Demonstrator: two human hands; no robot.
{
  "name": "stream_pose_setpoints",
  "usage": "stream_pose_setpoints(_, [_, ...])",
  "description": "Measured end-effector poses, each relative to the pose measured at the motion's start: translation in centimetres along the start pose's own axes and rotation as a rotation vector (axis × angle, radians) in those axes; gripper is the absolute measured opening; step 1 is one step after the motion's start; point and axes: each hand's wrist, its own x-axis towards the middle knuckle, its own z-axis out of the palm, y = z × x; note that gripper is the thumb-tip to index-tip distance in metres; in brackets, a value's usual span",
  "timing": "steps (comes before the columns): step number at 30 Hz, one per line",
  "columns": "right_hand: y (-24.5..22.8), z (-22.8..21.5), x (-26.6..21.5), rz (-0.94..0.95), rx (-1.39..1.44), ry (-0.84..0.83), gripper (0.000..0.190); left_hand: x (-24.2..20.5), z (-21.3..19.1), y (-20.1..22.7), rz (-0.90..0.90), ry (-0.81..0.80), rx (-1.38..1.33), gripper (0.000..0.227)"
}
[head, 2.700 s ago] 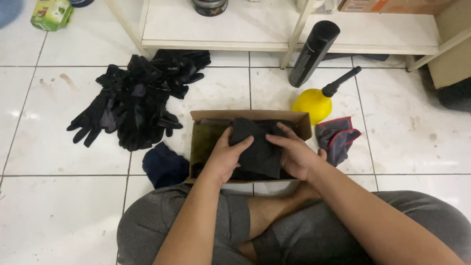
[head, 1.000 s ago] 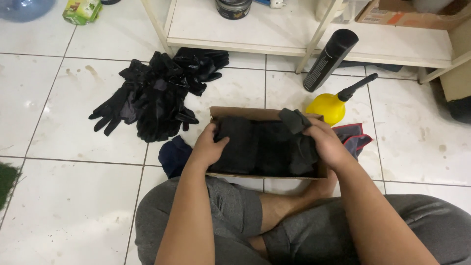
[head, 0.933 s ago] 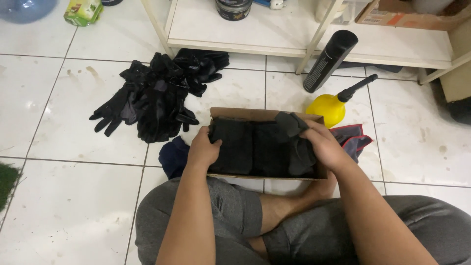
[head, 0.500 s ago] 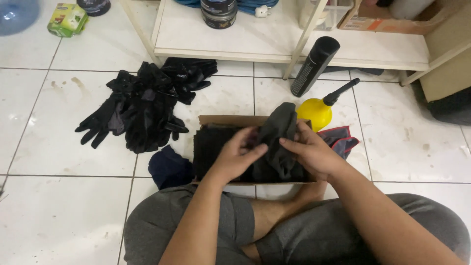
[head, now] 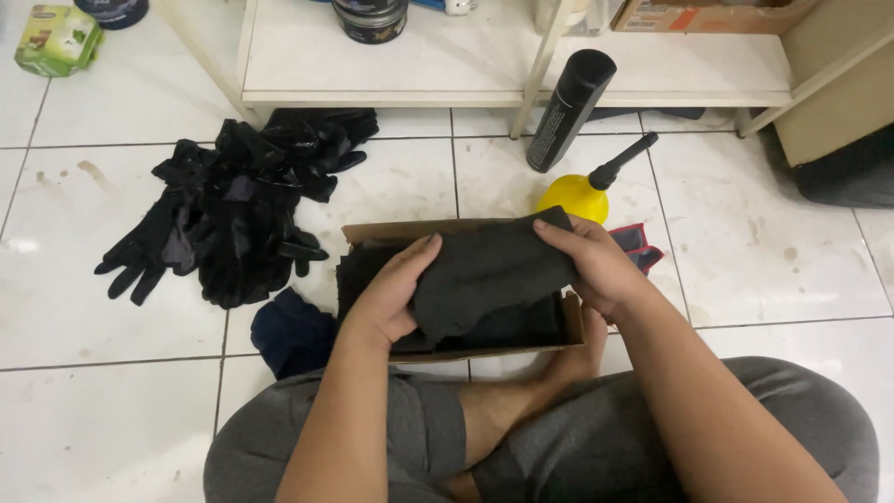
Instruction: The person folds black and grey cloths and places them into a cardboard box on a shelf. Then they fold black gloves and place them on the floor. The person continues folding cloths and gloves, organizing them into neat stacks.
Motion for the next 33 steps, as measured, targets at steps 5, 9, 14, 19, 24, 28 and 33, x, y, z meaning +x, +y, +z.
stream_pose_setpoints(5, [-0.6,-0.5,-0.7,0.075,0.311,0.021,0.044,1.3,-3.8,-1.3,-0.266,-0.144,0.112,0.078])
stream_pose_setpoints(9, [-2.7,0.0,-1.7,0.083,0.472,0.012,0.033,8.9,-13.0,-8.2,0.012,-0.493,-0.164,0.05])
stream_pose_setpoints(14, [-3.9,0.4,-2.9,0.093,0.598,-0.001,0.025,2.8,-5.5,-3.3,0.201,-0.824,-0.638,0.08])
stream_pose_setpoints(19, [-3.5,0.0,-3.0,0.067,0.402,0.05,0.041,8.6,-13.6,-6.3,0.07,-0.512,-0.625,0.057])
stream_pose_setpoints(24, [-3.2,-1.1,-2.9,-0.02,0.062,0.082,0.054,-1.9,-2.9,0.9,-0.087,0.098,-0.012,0.077])
stream_pose_setpoints(28, [-2.9,-2.0,-3.2,-0.03,-0.012,0.094,0.068,-2.7,-3.4,2.1,-0.033,0.233,0.069,0.108])
stream_pose_setpoints(33, [-3.7,-1.0,-4.4,-0.095,-0.215,0.033,0.05,-2.9,-3.7,1.8,0.239,0.243,0.0,0.095])
